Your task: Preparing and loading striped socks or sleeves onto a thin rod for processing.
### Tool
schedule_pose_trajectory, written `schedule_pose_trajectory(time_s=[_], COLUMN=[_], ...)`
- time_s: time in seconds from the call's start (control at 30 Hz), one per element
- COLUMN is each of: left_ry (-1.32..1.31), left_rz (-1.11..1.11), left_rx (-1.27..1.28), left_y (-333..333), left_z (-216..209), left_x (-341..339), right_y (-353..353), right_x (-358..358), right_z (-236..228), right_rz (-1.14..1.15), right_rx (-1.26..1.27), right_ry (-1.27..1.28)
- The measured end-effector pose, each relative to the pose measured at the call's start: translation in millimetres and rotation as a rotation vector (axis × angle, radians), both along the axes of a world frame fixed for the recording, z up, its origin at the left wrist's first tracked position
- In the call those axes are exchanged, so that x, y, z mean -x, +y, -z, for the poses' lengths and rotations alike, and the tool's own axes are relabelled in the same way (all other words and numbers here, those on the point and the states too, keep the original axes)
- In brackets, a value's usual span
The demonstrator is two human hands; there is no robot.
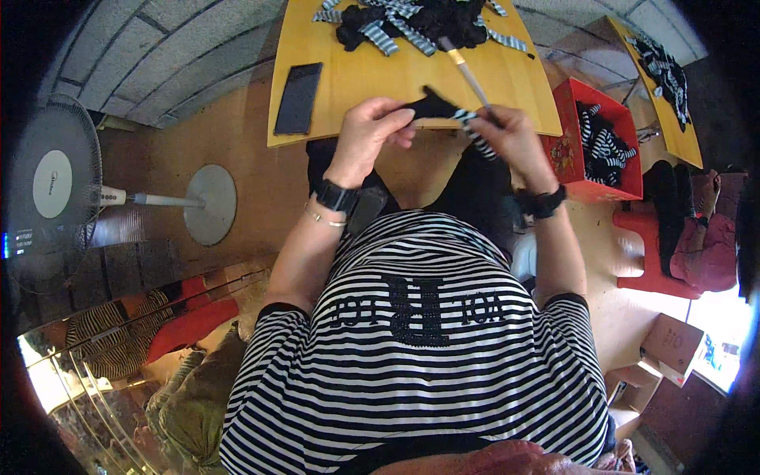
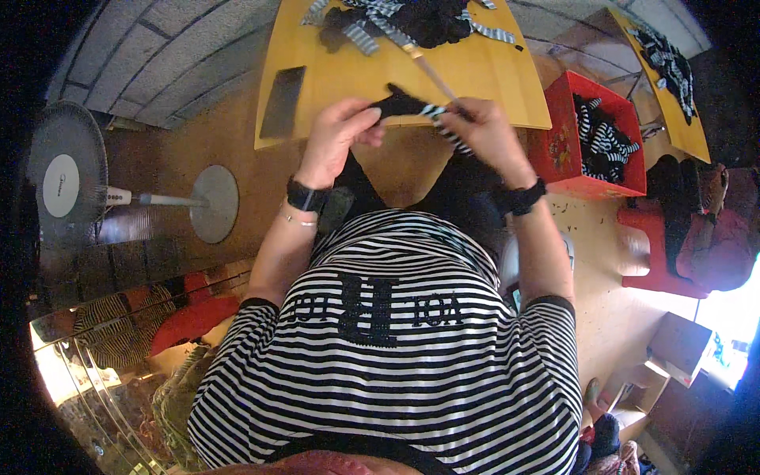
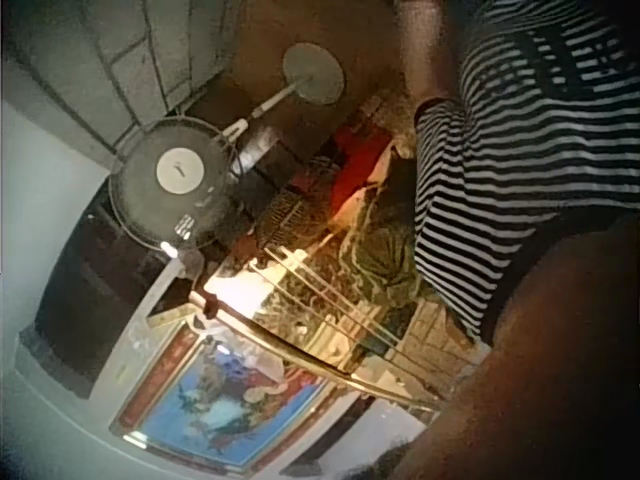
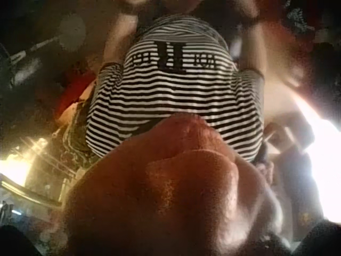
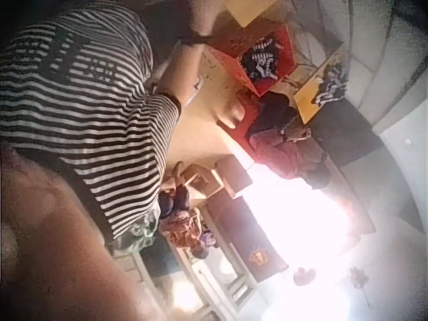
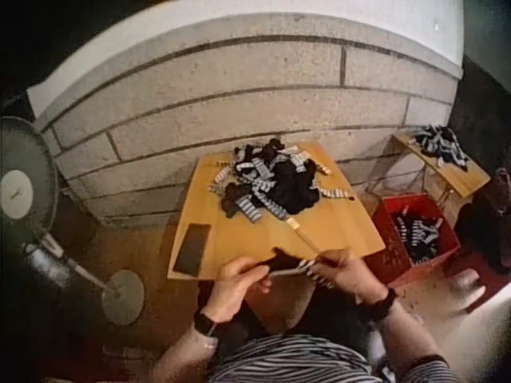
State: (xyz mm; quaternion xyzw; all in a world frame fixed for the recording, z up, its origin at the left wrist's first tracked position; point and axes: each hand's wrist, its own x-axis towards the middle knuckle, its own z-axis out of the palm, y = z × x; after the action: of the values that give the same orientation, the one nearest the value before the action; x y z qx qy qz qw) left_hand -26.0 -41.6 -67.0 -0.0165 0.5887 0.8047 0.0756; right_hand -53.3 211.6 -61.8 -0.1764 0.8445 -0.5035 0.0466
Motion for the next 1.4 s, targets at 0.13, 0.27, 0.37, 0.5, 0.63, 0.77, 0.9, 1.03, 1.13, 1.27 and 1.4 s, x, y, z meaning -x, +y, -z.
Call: schedule_pose_trajectory(time_s=[0.13,0.27,0.37,0.5,0.63,0.77,0.9,1.03,1.13,1.27,1.4], left_ry=[0.099,0.202,0.644,0.718,0.637,0.48,0.232,0.186,0.172,0.242,0.307], left_rz=[0.067,0.079,-0.279,-0.404,-0.292,-0.243,-0.132,-0.131,-0.08,-0.081,-0.114], left_rx=[0.171,0.373,0.933,1.322,1.297,0.699,0.265,0.059,-0.038,-0.026,0.095], left_y=[7.1,31.5,45.8,54.6,41.3,34.8,27.0,20.3,11.6,6.0,8.3], left_z=[22.1,40.2,55.4,61.1,67.6,31.0,3.7,6.5,6.4,3.5,3.9], left_x=[56.5,127.6,169.6,184.4,191.8,132.8,43.7,-2.8,-15.7,-25.8,-25.4], right_y=[95.6,257.9,288.5,226.5,147.1,57.3,-30.1,-73.6,-83.6,-82.1,-80.2], right_x=[37.6,69.9,56.8,31.5,27.0,20.9,1.7,-17.4,-26.5,-33.3,-36.3], right_z=[3.2,31.2,27.8,32.1,47.4,39.3,13.9,18.2,16.0,11.0,2.9], right_rz=[0.328,0.749,1.016,1.021,0.739,0.5,0.205,0.027,0.008,-0.05,-0.073], right_rx=[-0.063,-0.253,-0.402,0.083,0.319,0.426,0.381,0.432,0.449,0.533,0.519], right_ry=[0.03,0.565,0.499,0.192,0.014,-0.108,-0.138,-0.125,-0.181,-0.273,-0.262])
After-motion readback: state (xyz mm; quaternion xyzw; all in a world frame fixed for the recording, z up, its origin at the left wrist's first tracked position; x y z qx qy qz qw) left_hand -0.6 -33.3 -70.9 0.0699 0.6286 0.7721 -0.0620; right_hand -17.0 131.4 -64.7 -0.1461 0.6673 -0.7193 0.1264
